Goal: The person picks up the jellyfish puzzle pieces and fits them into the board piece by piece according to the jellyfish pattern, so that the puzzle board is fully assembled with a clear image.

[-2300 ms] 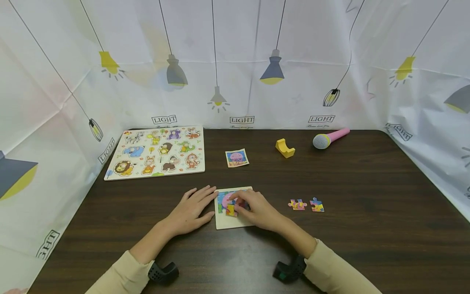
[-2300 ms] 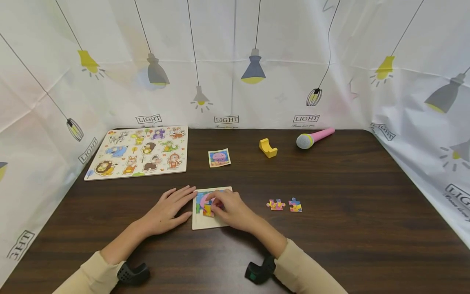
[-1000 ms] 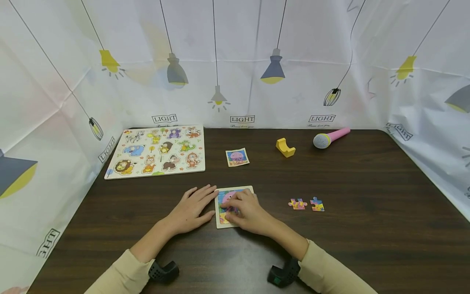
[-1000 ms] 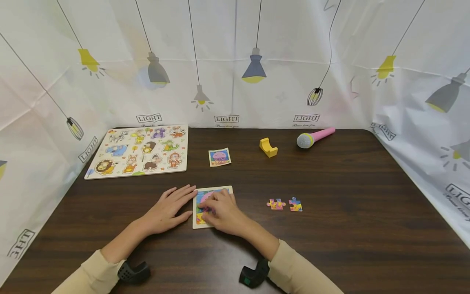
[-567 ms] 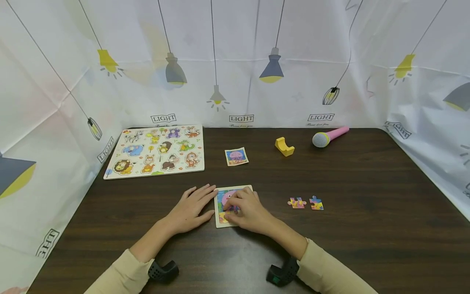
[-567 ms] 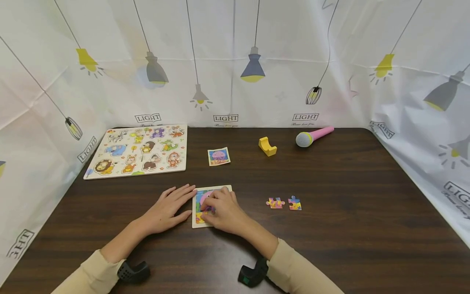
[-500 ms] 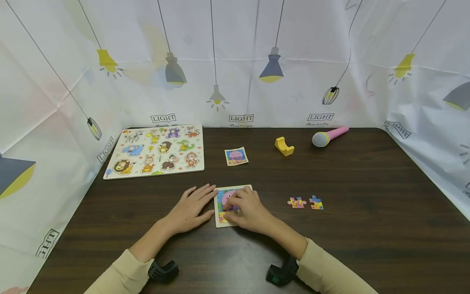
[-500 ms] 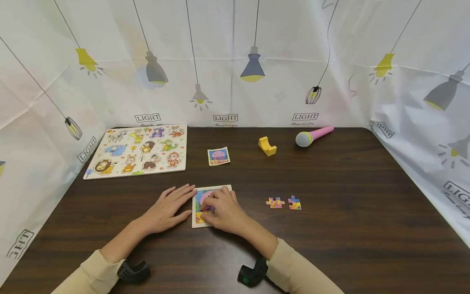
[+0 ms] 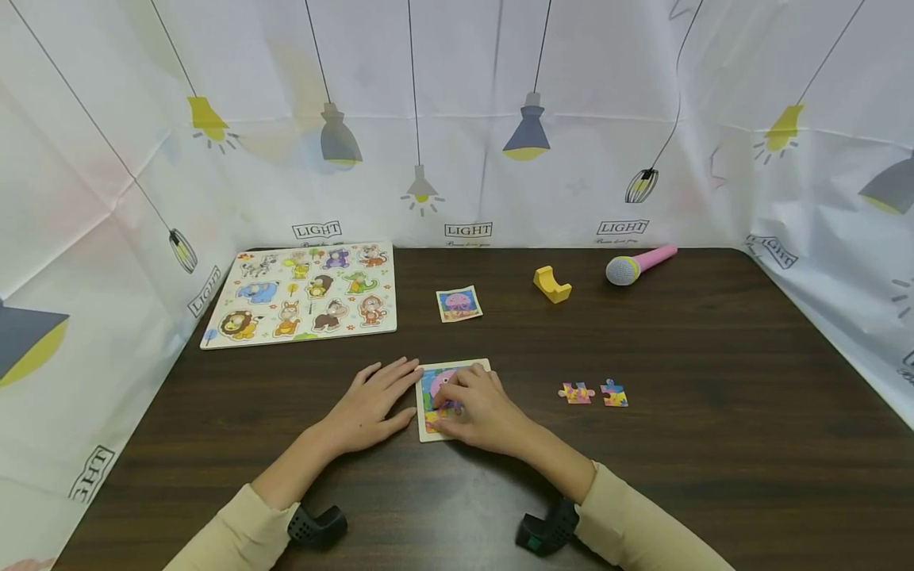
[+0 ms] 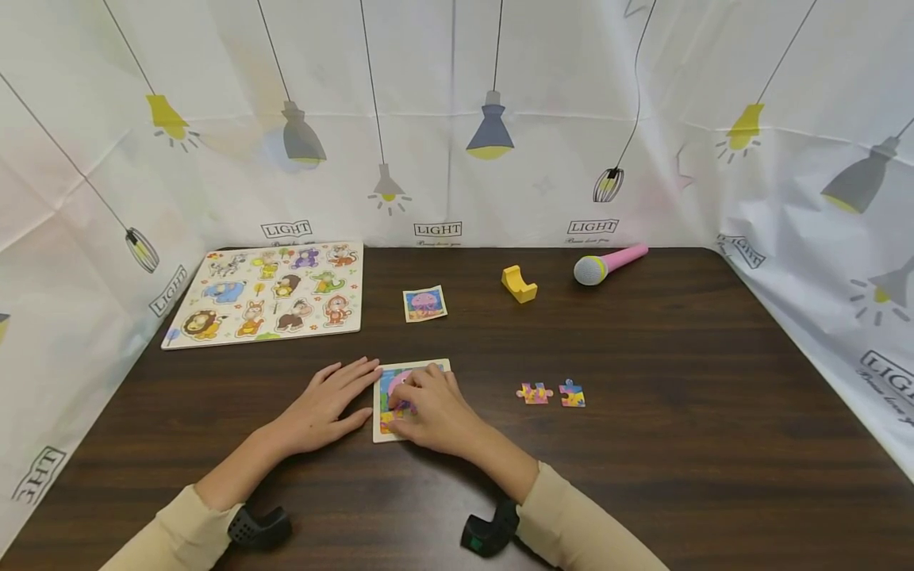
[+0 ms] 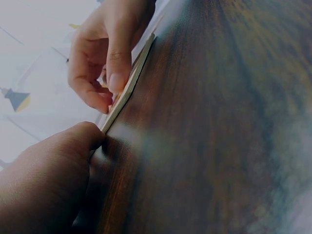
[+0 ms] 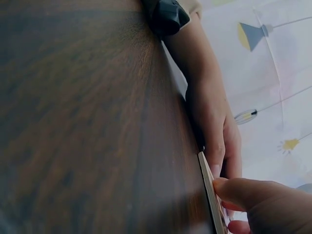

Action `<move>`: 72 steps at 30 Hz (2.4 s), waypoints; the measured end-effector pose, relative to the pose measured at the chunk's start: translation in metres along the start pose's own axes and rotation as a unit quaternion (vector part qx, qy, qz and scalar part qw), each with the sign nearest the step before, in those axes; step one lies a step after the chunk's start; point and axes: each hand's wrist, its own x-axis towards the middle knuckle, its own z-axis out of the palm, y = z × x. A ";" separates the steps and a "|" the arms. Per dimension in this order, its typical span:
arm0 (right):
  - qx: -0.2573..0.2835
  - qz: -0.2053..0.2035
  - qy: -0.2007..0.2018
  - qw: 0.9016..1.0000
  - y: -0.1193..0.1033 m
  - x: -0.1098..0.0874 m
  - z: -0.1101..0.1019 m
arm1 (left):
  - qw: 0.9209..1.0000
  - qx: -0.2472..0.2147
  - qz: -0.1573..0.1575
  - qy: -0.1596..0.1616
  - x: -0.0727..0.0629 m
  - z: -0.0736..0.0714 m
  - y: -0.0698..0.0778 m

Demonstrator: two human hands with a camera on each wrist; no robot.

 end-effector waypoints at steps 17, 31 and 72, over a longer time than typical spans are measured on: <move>0.007 0.043 0.008 0.999 0.023 -0.020 -0.029 | 1.000 0.000 -0.002 -0.001 -0.001 0.000 0.001; -0.016 0.083 0.037 0.996 0.059 -0.050 -0.049 | 1.000 -0.003 -0.012 -0.006 -0.001 0.000 0.001; -0.016 0.130 0.013 0.991 0.114 -0.102 -0.084 | 0.999 0.025 -0.021 -0.011 0.001 0.001 0.005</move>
